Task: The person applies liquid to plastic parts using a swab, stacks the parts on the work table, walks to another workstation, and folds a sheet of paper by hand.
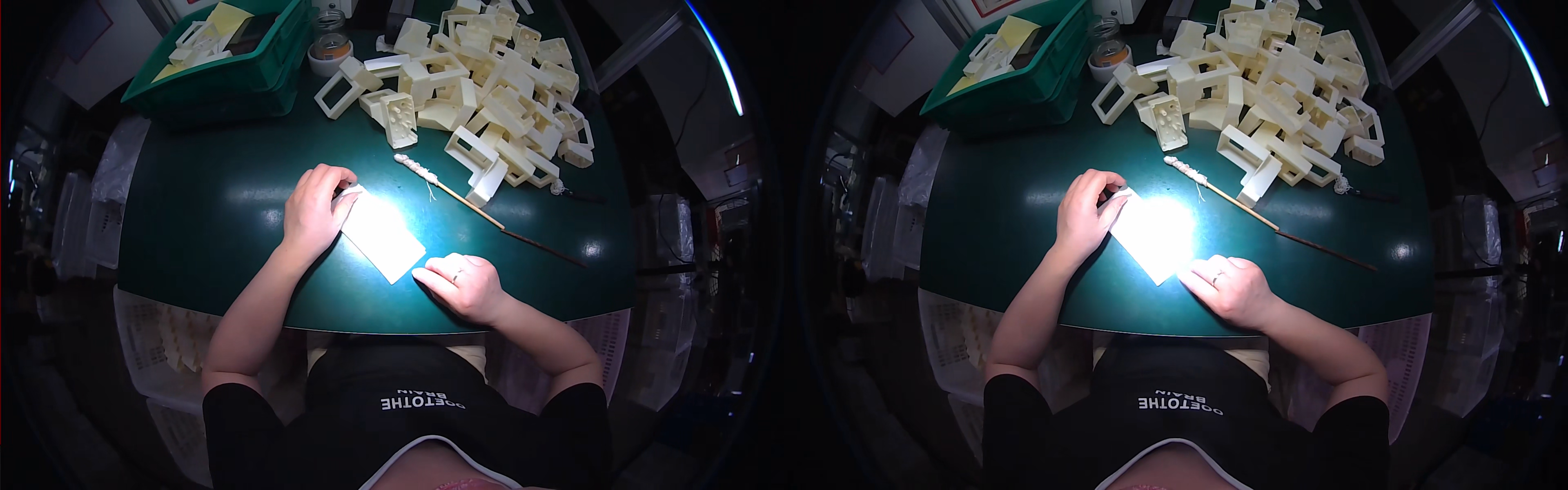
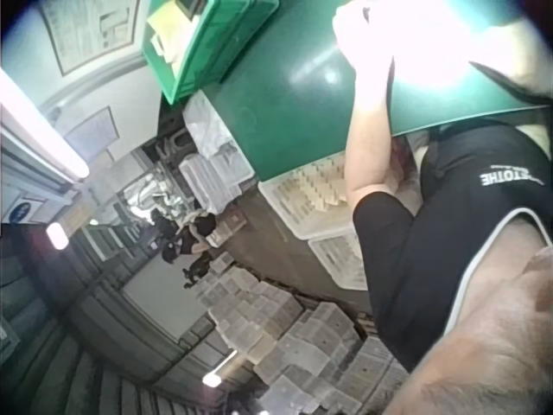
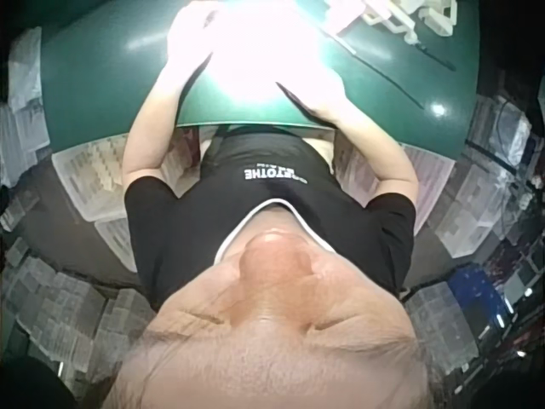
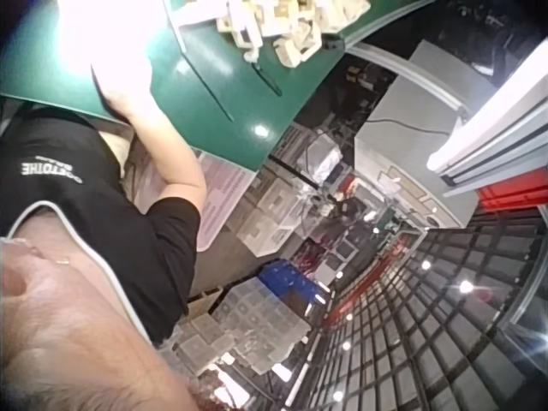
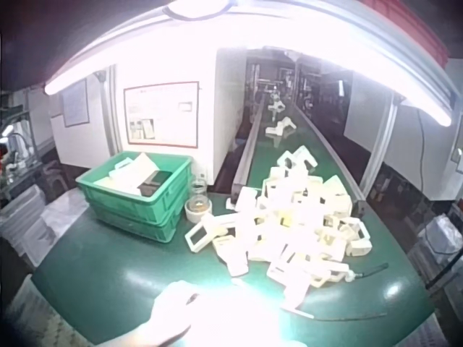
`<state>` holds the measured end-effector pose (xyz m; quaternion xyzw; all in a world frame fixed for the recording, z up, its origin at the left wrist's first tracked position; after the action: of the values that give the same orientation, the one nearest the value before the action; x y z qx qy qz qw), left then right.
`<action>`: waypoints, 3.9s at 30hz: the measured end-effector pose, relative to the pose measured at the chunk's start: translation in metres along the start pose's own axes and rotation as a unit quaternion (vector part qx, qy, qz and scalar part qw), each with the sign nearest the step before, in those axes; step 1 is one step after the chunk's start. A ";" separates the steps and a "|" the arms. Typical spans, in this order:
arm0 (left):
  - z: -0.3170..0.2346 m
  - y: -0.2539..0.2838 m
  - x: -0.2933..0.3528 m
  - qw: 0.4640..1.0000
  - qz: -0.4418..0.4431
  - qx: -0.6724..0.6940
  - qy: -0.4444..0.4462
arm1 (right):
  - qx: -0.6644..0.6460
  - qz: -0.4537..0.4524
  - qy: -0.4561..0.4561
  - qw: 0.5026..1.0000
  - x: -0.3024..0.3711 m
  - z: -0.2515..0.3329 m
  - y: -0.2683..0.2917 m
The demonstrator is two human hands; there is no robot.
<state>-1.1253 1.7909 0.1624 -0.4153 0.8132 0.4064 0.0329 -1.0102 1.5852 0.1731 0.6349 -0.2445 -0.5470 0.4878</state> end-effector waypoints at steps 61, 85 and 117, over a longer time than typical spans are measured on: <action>0.003 -0.022 -0.007 0.993 0.068 0.056 0.073 | -0.005 0.004 -0.073 0.997 0.020 0.005 0.005; 0.004 -0.029 -0.008 0.997 0.050 0.048 0.027 | -0.009 -0.016 -0.061 0.998 0.022 0.007 0.007; -0.064 -0.024 0.088 0.945 0.222 -0.212 -0.112 | 0.173 -0.068 -0.311 0.932 0.075 -0.074 0.083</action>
<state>-1.1478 1.6818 0.1550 -0.1734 0.7713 0.6098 -0.0563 -0.9018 1.5145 0.2072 0.5228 -0.4305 -0.6983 0.2318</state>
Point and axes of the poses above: each hand's wrist, its own x-axis away from the middle knuckle, its own y-axis out of the back of the hand, z = x × y, the point moved 7 cm from there along -x, towards the middle knuckle, and after that the axes turned 6 degrees about x, right-handed, at the moved point
